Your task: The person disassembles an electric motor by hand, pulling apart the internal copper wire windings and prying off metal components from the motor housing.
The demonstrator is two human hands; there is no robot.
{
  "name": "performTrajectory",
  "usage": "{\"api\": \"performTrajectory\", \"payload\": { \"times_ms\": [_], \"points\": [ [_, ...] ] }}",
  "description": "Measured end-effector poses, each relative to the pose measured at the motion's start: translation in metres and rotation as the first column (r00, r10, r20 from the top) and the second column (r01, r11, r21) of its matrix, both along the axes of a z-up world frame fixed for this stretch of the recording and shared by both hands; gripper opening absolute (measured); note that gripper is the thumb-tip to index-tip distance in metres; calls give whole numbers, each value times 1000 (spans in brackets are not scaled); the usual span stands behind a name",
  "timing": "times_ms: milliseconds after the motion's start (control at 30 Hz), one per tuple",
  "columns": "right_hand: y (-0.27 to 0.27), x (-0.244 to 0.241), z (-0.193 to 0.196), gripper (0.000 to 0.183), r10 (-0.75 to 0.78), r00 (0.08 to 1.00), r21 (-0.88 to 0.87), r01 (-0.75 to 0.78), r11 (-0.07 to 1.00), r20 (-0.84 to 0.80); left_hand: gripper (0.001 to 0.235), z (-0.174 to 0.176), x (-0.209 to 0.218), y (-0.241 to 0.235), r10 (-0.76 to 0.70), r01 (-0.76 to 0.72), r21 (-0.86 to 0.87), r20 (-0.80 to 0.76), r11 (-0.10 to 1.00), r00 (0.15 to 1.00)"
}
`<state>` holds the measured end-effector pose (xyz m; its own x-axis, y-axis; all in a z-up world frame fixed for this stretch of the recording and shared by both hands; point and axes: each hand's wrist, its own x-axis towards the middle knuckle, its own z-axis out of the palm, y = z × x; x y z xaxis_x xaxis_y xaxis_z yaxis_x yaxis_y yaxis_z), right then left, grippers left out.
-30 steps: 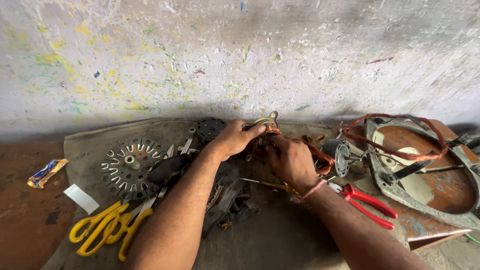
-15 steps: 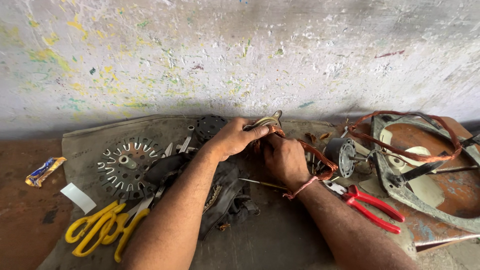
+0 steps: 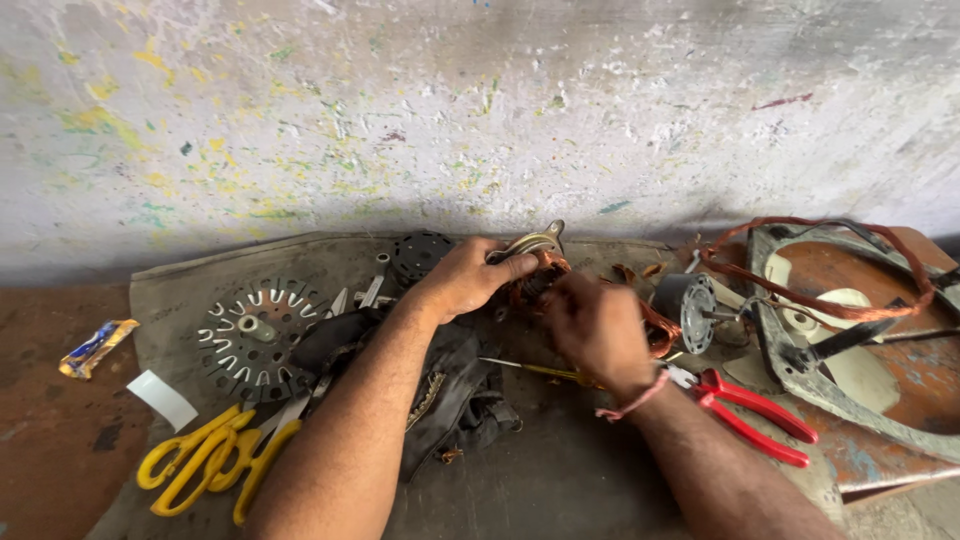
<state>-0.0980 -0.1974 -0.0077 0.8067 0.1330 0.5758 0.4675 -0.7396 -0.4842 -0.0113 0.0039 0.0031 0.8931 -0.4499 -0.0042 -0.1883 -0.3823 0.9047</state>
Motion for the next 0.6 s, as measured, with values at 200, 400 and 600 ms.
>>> {"api": "performTrajectory", "payload": {
  "times_ms": [200,400,600],
  "points": [
    [-53,9,26,5,-307,824,107,292,950,475,71,-5,2,2,40,-41,9,107,999,993],
    [-70,26,13,3,-429,832,-166,506,846,352,63,7,-14,-10,31,-23,-55,142,998,989],
    [-51,11,18,5,-452,875,-366,483,796,174,49,30,-30,-3,75,-74,-134,2,988,997]
  ]
}}
